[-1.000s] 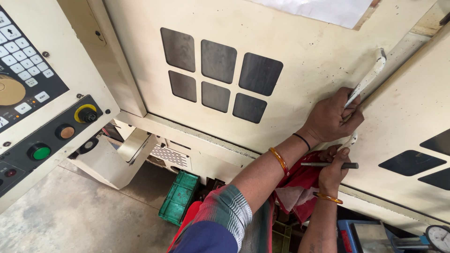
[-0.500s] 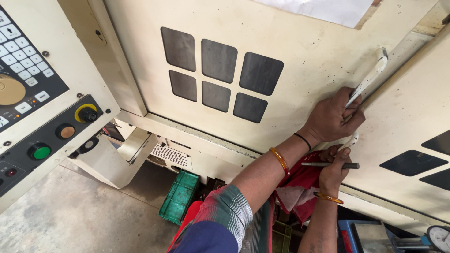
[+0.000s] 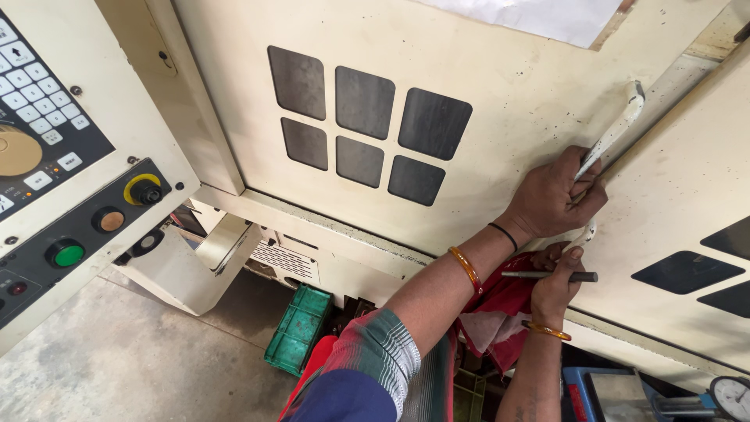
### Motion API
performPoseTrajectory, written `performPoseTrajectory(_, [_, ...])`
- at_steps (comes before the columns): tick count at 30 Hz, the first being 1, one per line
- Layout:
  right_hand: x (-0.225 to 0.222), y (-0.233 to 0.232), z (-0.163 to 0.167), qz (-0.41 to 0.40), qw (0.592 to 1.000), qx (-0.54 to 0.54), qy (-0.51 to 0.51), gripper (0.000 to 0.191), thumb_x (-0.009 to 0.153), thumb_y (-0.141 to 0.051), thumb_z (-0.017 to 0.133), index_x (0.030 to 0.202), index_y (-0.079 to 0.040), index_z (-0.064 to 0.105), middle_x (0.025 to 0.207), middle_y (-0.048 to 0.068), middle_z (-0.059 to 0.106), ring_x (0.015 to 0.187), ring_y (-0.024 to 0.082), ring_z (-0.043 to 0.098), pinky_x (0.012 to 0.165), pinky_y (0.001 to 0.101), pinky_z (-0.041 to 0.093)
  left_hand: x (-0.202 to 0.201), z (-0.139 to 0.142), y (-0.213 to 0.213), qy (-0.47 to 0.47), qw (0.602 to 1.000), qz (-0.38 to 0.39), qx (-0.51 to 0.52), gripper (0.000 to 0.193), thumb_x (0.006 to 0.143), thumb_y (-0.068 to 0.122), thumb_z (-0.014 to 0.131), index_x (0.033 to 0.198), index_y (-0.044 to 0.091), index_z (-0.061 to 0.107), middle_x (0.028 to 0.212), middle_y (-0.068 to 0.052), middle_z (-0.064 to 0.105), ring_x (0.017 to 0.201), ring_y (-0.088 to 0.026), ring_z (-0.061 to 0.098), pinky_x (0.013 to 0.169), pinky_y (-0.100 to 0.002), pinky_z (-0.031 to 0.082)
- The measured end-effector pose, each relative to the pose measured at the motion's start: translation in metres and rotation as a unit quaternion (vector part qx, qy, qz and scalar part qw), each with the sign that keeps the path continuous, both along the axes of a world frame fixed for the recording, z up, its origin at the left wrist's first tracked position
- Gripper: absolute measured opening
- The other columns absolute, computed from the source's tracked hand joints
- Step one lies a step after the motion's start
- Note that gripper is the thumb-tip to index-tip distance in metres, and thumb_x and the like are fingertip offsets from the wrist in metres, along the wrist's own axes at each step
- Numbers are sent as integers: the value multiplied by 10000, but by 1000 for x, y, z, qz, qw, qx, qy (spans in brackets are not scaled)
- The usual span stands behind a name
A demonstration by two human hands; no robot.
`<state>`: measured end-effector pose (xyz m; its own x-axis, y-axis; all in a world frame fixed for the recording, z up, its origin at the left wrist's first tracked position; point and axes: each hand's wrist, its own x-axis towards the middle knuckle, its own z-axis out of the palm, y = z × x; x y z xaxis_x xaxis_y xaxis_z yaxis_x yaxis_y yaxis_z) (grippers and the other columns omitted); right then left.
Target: The person opens the door of a CNC lathe, retrieves a cylindrical metal part from a blue bin, and places it into the machine's chuck. They then close the door and wipe the exterior with a red cloth. The person repeats the process of opening the door, retrieving another part, and placing it into the machine.
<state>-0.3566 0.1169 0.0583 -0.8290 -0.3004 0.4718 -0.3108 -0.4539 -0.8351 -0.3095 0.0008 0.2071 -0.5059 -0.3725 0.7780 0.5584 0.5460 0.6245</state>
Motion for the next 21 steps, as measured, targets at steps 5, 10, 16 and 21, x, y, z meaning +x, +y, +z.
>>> performPoseTrajectory(5, [0,0,0,-4,1000,1,-6,614,1053,-674,501,989,-64,476,839,14,453,721,117,440,716,286,431,-1,1,0,6,1000,-2,3,263,912,192,671,1092,97,504,696,-21,620,632,-132,668,660,-290,560])
performPoseTrajectory(10, [-3,-1,-1,3,1000,-9,-8,606,1063,-660,509,1002,-58,473,846,21,452,715,121,416,706,292,404,1,0,1,-6,1000,6,10,266,904,188,683,1087,96,514,674,-29,597,603,-149,644,646,-298,554])
performPoseTrajectory(16, [-3,-1,-3,7,1000,-11,-3,599,1067,-656,503,1009,-60,476,850,18,457,724,121,429,718,291,420,0,0,1,1,1000,-5,15,269,913,195,679,1094,96,508,707,-32,616,634,-150,666,668,-303,560])
performPoseTrajectory(21, [-2,-2,-2,1,1000,-8,-3,591,1070,-647,504,1018,-59,485,858,17,459,731,122,437,722,291,429,0,-1,0,10,1000,2,12,269,914,199,677,1097,94,511,764,-44,657,693,-151,706,699,-301,580])
